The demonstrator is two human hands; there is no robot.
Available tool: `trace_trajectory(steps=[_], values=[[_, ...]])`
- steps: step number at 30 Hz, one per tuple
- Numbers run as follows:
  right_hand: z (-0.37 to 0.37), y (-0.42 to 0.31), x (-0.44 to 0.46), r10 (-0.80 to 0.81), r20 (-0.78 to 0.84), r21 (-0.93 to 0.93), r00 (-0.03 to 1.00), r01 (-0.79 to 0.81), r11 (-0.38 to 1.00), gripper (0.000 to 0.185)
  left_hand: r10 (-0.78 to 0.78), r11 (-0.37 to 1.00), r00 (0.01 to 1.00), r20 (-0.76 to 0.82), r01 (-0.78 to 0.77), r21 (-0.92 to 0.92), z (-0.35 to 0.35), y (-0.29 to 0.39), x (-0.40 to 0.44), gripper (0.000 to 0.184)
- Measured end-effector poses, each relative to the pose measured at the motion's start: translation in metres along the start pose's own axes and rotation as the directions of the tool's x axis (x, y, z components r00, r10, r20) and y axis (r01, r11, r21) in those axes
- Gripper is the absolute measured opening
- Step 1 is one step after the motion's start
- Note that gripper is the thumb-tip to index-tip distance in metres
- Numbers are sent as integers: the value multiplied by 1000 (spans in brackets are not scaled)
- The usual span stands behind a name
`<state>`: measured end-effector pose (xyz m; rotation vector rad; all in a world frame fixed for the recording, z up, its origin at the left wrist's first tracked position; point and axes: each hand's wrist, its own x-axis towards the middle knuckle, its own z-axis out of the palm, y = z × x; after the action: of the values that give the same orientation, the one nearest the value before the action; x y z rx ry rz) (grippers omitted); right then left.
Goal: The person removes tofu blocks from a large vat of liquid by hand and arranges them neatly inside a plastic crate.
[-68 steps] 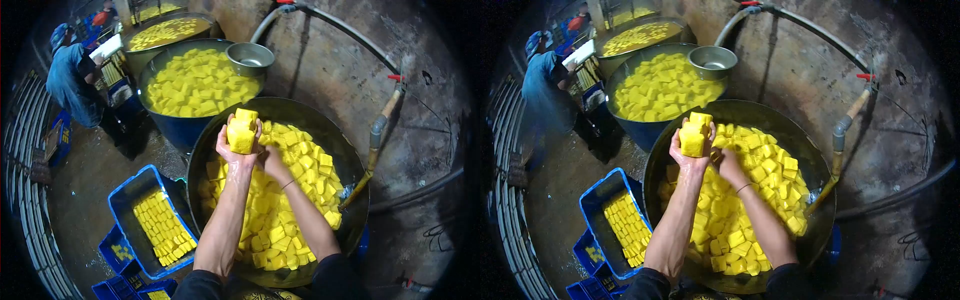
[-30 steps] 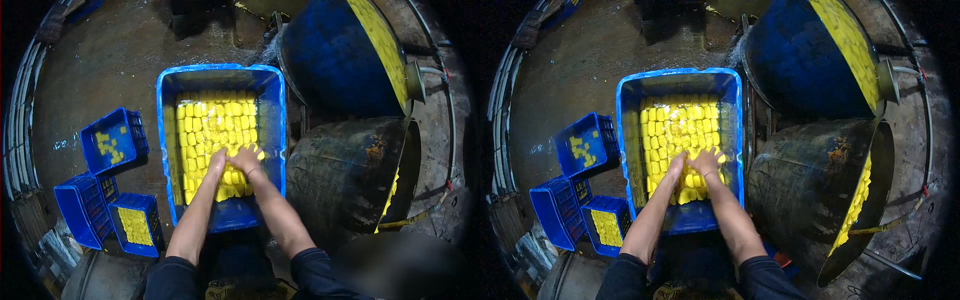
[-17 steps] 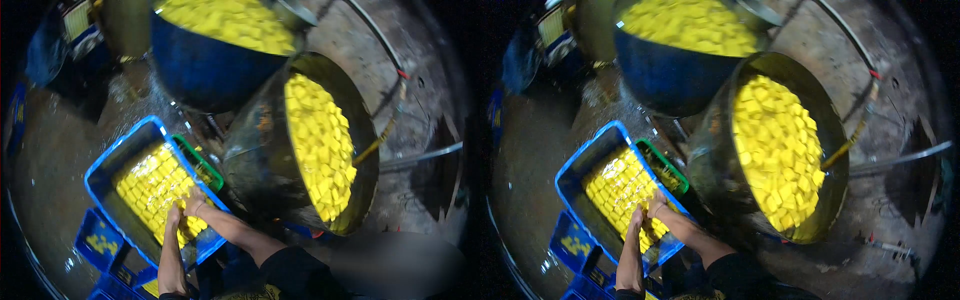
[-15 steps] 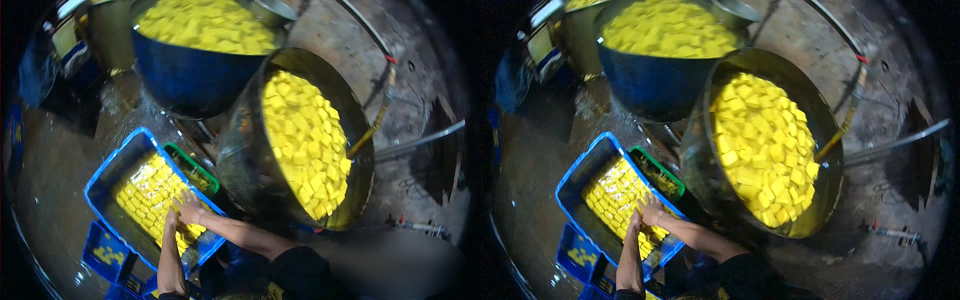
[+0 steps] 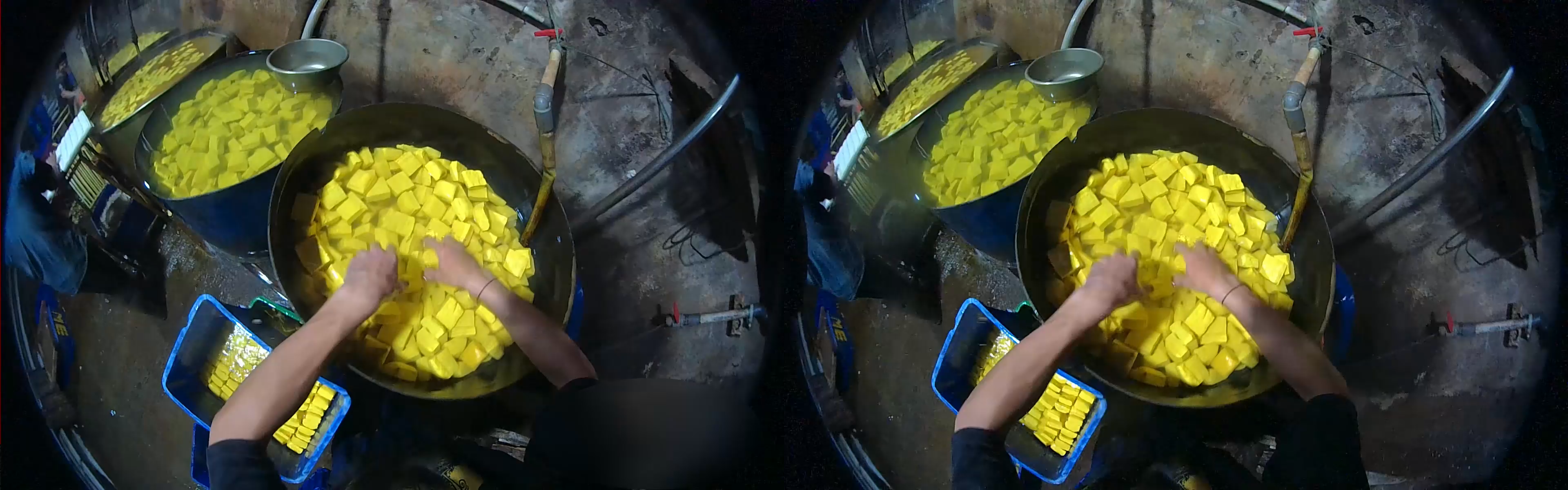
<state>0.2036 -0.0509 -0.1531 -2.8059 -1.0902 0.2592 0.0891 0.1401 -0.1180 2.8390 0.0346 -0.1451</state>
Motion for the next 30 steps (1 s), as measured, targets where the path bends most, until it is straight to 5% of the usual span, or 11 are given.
trace_trajectory(steps=[3,5,11,12,16,21,23,25,27,28,30], values=[[33,28,2,-240,-23,-170,971,233,958,55,-1,993,979,204,-24,118,41,6,26,18],[24,42,9,-254,214,187,943,216,958,57,-90,993,952,294,62,105,49,6,33,18],[-62,75,91,-313,278,672,908,48,739,49,17,962,993,121,17,-271,30,-28,70,20],[-73,68,110,-230,279,647,932,-6,762,38,-77,860,995,70,102,-500,11,-18,75,26],[-58,45,192,37,284,313,958,-129,941,55,-101,942,945,-311,-10,-335,40,-11,109,19],[-5,30,230,218,274,220,937,-282,934,65,-266,914,963,-38,239,-328,98,-28,133,41],[7,52,230,-32,240,544,970,-107,832,70,-311,621,950,-14,192,-760,97,-37,125,41],[-16,58,215,-65,266,596,962,-111,795,68,-337,678,941,-44,210,-705,76,-40,119,40],[-32,68,200,-157,150,783,976,-21,622,67,-361,324,912,-197,-75,-943,68,-44,118,49],[-45,72,189,-173,173,828,970,-48,559,65,-493,61,870,0,35,-998,62,-37,114,51],[-58,70,178,-225,255,845,941,-104,524,64,-460,-191,887,49,-45,-980,67,-37,123,47]])
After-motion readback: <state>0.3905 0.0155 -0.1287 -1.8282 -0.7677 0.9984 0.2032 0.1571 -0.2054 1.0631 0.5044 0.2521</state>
